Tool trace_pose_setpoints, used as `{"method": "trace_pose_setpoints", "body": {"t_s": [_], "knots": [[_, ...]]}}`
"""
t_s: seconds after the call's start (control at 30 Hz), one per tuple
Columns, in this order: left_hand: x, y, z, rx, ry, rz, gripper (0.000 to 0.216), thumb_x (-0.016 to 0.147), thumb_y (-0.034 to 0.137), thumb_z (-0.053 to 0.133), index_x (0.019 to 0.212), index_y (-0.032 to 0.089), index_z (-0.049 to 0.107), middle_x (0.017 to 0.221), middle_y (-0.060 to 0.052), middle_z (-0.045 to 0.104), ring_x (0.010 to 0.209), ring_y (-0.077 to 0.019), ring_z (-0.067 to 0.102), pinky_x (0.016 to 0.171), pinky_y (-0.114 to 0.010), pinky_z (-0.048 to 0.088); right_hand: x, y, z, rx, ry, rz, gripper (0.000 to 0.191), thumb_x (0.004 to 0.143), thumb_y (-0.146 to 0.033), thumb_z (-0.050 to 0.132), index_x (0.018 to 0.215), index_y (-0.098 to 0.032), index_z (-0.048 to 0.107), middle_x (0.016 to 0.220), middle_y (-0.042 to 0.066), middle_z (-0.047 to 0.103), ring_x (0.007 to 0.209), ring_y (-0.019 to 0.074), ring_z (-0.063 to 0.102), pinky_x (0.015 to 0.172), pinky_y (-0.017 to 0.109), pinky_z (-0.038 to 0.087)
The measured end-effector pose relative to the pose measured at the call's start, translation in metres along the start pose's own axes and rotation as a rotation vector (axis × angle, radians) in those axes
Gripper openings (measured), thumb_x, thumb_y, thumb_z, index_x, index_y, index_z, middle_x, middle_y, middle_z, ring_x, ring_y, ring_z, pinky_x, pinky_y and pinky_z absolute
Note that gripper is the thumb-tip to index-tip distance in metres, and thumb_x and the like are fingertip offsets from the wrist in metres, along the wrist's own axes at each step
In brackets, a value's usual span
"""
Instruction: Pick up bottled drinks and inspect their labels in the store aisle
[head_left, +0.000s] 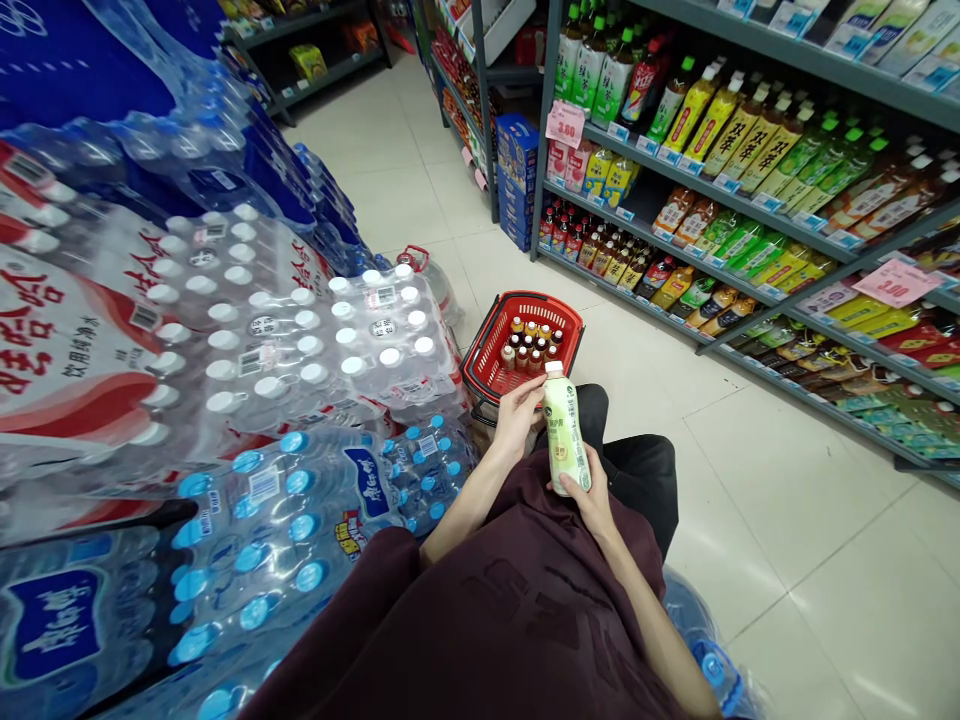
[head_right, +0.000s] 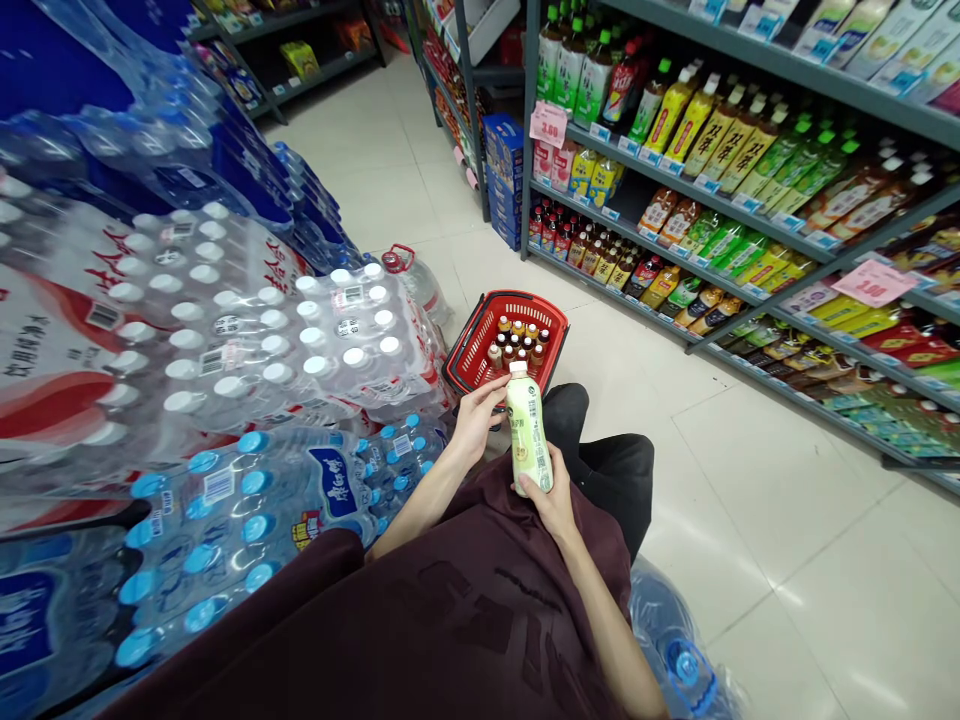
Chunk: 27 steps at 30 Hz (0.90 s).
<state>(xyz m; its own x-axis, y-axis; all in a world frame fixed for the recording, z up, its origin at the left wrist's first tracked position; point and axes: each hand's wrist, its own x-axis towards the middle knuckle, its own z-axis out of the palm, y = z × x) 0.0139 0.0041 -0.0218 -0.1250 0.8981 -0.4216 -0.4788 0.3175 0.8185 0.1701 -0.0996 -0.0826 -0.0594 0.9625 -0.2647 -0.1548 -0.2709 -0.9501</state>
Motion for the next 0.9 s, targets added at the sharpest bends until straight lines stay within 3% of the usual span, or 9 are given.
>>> {"method": "trace_pose_setpoints", "body": {"t_s": [0.1,0.17,0.27,0.43,0.57,0.67,0.77,0.9], "knots": [[-0.001,0.0026,-0.0003,0.018,-0.04,0.002,0.046,0.066,0.043,0.087,0.105,0.019,0.08,0.104,-0.009,0.077,0.089,-0.0186,0.068,0.074,-0.03,0.056,0.0006,0.0026,-0.0024,0.074,-0.041,0.02,0.06,0.079,-0.043,0.077,0.128,-0.023,0.049,0.112,0.009,0.069,0.074,0.0212,0.073,0.057,0.033,0.062],[-0.002,0.0037,0.0001,0.036,-0.059,0.018,0.048,0.065,0.043,0.088,0.105,0.018,0.08,0.101,-0.009,0.077,0.088,-0.0187,0.068,0.074,-0.029,0.057,0.0005,0.005,-0.0045,0.136,-0.089,0.031,0.055,0.082,-0.048,0.072,0.125,-0.023,0.049,0.109,0.009,0.073,0.06,0.0182,0.071,0.044,0.026,0.051],[-0.004,0.0046,0.0012,0.053,-0.082,0.057,0.047,0.067,0.043,0.088,0.107,0.019,0.08,0.098,-0.009,0.077,0.085,-0.0181,0.067,0.071,-0.028,0.056,-0.0003,0.0067,-0.0062,0.186,-0.139,0.047,0.054,0.083,-0.055,0.065,0.123,-0.023,0.049,0.112,0.013,0.074,0.058,0.0194,0.07,0.037,0.024,0.039],[-0.0062,0.0059,0.002,0.07,-0.097,0.076,0.044,0.07,0.042,0.087,0.106,0.018,0.079,0.096,-0.008,0.076,0.084,-0.0177,0.066,0.07,-0.027,0.055,-0.0011,0.0051,-0.006,0.232,-0.168,0.046,0.059,0.081,-0.058,0.062,0.126,-0.022,0.048,0.108,0.014,0.075,0.049,0.0187,0.067,0.036,0.025,0.037],[-0.0053,0.0057,0.0014,0.068,-0.112,0.09,0.042,0.071,0.043,0.086,0.103,0.018,0.077,0.099,-0.008,0.075,0.088,-0.0184,0.066,0.075,-0.029,0.054,-0.0015,0.0031,-0.005,0.183,-0.158,0.044,0.056,0.082,-0.058,0.064,0.123,-0.024,0.049,0.11,0.012,0.075,0.053,0.019,0.068,0.04,0.028,0.045],[-0.0034,0.0043,0.0008,0.05,-0.113,0.068,0.039,0.072,0.043,0.084,0.101,0.019,0.074,0.108,-0.007,0.074,0.094,-0.0188,0.066,0.078,-0.028,0.052,-0.0004,0.0016,-0.0043,0.143,-0.127,0.045,0.053,0.082,-0.049,0.071,0.124,-0.025,0.049,0.111,0.009,0.074,0.058,0.0188,0.07,0.054,0.035,0.058],[-0.0014,0.002,-0.0003,0.03,-0.107,0.016,0.037,0.072,0.042,0.082,0.1,0.02,0.072,0.113,-0.007,0.073,0.1,-0.0197,0.065,0.08,-0.028,0.051,0.0024,0.0018,-0.0052,0.116,-0.086,0.044,0.056,0.081,-0.044,0.075,0.126,-0.024,0.05,0.109,0.007,0.072,0.064,0.0199,0.071,0.059,0.037,0.062],[0.0001,-0.0001,-0.0013,0.025,-0.098,-0.009,0.035,0.072,0.04,0.081,0.098,0.02,0.069,0.111,-0.006,0.072,0.102,-0.0194,0.064,0.081,-0.028,0.049,0.0052,0.0077,-0.0093,-0.04,-0.011,-0.003,0.06,0.078,-0.045,0.077,0.127,-0.023,0.051,0.115,0.01,0.069,0.086,0.0268,0.073,0.066,0.04,0.065]]}}
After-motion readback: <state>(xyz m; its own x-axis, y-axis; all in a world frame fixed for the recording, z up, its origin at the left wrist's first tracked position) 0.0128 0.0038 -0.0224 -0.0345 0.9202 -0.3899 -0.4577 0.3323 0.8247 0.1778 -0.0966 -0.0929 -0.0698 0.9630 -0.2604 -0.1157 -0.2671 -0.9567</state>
